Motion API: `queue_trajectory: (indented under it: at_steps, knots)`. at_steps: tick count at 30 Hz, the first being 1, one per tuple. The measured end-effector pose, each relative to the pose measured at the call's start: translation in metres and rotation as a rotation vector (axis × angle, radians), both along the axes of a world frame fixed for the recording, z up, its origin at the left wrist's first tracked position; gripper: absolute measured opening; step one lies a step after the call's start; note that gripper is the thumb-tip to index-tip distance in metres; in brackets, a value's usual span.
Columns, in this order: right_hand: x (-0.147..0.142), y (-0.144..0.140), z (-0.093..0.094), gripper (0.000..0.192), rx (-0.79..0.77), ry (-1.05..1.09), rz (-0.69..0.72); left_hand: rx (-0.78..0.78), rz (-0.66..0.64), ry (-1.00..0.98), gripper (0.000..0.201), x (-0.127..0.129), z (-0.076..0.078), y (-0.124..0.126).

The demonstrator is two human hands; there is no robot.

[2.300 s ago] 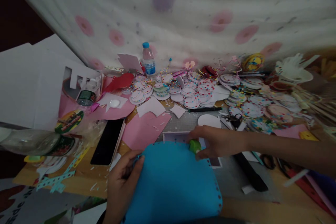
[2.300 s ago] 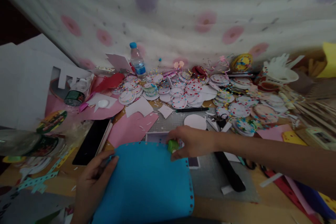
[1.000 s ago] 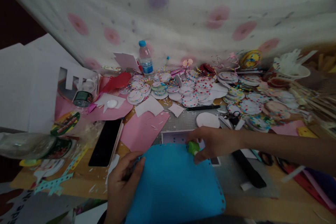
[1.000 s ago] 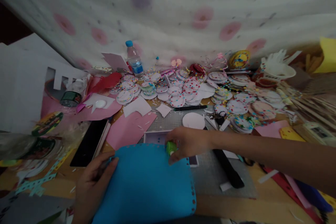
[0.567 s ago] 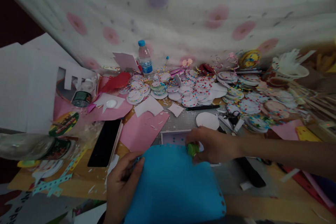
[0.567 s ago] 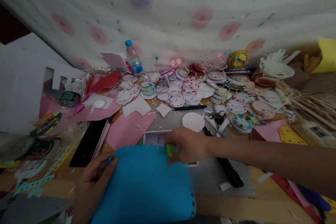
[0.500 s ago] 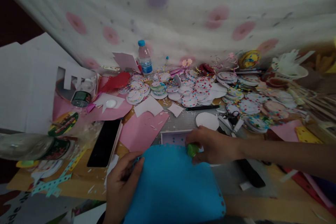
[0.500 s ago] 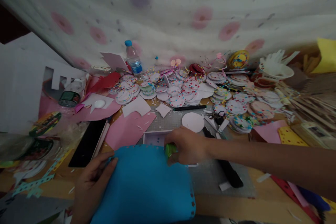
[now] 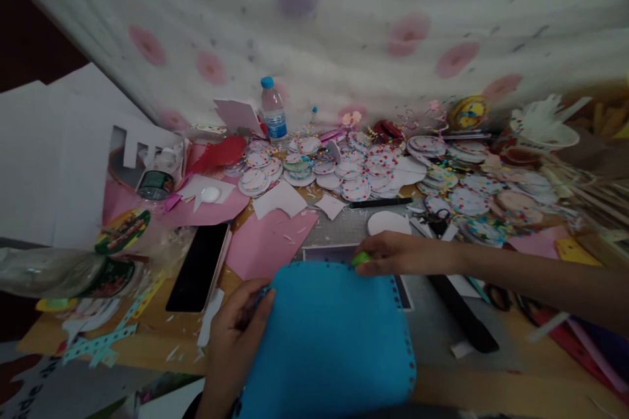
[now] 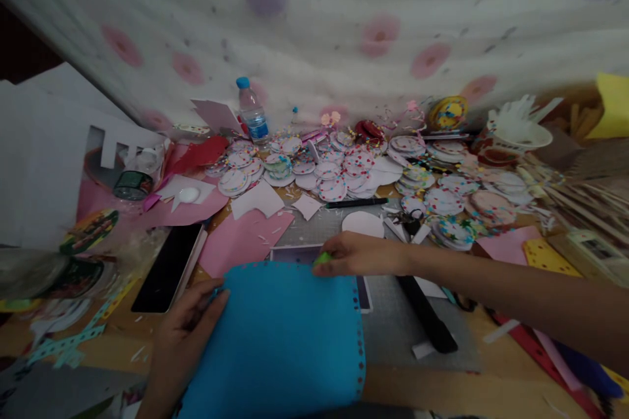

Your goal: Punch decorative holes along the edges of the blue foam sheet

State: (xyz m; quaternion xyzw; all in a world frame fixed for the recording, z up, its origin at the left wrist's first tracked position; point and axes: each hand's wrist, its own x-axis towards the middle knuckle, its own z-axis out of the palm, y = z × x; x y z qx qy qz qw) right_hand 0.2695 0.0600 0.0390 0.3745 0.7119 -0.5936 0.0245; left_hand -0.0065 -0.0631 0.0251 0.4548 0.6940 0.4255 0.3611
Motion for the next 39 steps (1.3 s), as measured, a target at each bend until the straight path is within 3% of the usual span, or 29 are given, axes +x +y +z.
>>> queue_trajectory:
  at_steps: [6, 11, 17, 26, 32, 36, 39]
  knots:
    - [0.002, -0.004, -0.004, 0.053, -0.063, 0.003, -0.055, -0.075, -0.024, -0.052, 0.032, -0.001, -0.002, 0.0]
    - [-0.006, -0.01, -0.002, 0.058, -0.039, -0.11, -0.134, -0.045, -0.032, -0.059, 0.029, -0.001, -0.001, -0.002]
    - [-0.009, -0.009, -0.008, 0.047, -0.074, 0.006, -0.261, -0.046, -0.047, -0.05, 0.029, 0.0, 0.003, -0.002]
    - [0.005, -0.032, -0.002, 0.037, 0.338, -0.003, -0.273, -0.121, -0.095, -0.035, 0.034, -0.004, -0.005, -0.001]
    - [0.009, -0.052, -0.006, 0.039, 0.354, 0.073, -0.497, -0.186, -0.197, -0.004, 0.033, -0.007, -0.011, 0.001]
    - [0.009, -0.059, -0.005, 0.041, 0.504, 0.038, -0.646, -0.214, -0.199, 0.003, 0.035, -0.01, -0.014, 0.0]
    - [0.014, -0.068, -0.008, 0.041, 0.579, 0.005, -0.67, -0.253, -0.176, -0.007, 0.038, -0.008, -0.014, 0.0]
